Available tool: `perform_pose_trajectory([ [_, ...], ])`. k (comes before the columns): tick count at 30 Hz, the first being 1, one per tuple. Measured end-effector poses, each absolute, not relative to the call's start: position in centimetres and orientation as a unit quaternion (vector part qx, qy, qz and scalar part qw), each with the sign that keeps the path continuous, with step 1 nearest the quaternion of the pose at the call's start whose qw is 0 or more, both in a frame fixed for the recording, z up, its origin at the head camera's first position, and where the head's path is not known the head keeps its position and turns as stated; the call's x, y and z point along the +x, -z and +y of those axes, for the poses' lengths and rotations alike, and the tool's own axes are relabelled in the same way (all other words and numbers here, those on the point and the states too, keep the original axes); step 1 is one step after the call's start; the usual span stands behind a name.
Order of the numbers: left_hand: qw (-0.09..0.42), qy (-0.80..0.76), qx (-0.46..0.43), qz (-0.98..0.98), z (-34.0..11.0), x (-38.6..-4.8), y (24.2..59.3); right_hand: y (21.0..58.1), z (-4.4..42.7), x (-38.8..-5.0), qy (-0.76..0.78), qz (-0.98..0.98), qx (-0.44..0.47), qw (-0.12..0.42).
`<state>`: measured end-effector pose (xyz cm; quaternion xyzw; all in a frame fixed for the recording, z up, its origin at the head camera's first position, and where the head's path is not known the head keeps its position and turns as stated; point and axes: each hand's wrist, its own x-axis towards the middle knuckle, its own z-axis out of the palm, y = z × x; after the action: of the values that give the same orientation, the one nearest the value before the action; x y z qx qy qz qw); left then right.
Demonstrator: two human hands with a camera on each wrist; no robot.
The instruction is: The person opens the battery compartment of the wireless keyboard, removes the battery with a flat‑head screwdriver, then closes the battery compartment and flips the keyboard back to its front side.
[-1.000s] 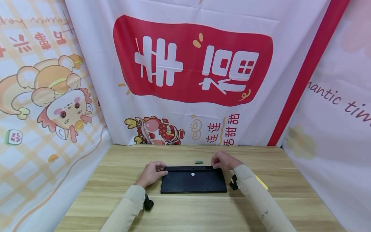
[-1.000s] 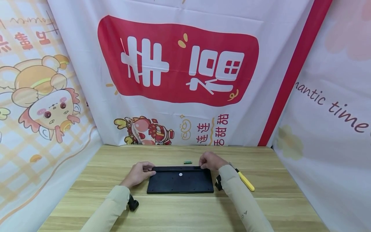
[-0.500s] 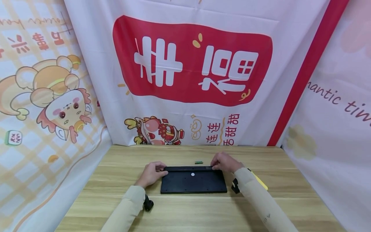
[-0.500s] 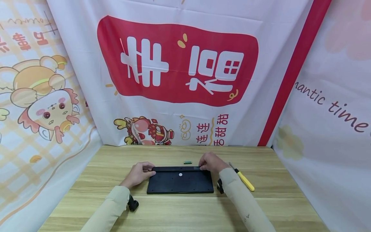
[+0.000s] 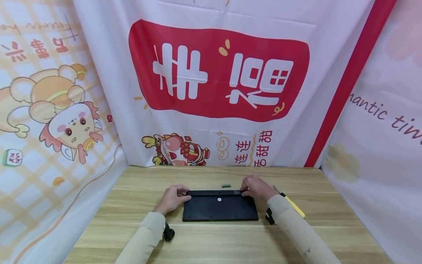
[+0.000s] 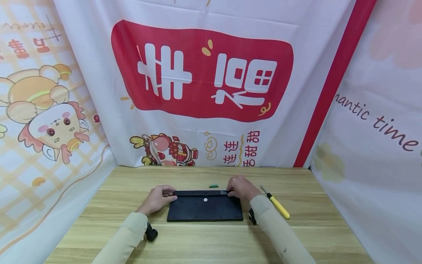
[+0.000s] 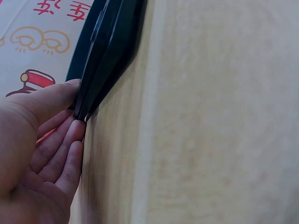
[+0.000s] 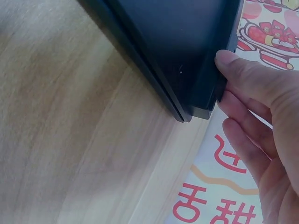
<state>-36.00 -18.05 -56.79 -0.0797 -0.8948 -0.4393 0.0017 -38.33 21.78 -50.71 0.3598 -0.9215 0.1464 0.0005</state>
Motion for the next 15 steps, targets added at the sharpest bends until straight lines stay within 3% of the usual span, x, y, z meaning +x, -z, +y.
perform_pose_trajectory([
  [15, 0.001, 0.444, -0.082, -0.892, -18.08, -35.97, 56.73, 51.3, 21.31, -37.76, -0.083, -0.913, 0.395, 0.064],
])
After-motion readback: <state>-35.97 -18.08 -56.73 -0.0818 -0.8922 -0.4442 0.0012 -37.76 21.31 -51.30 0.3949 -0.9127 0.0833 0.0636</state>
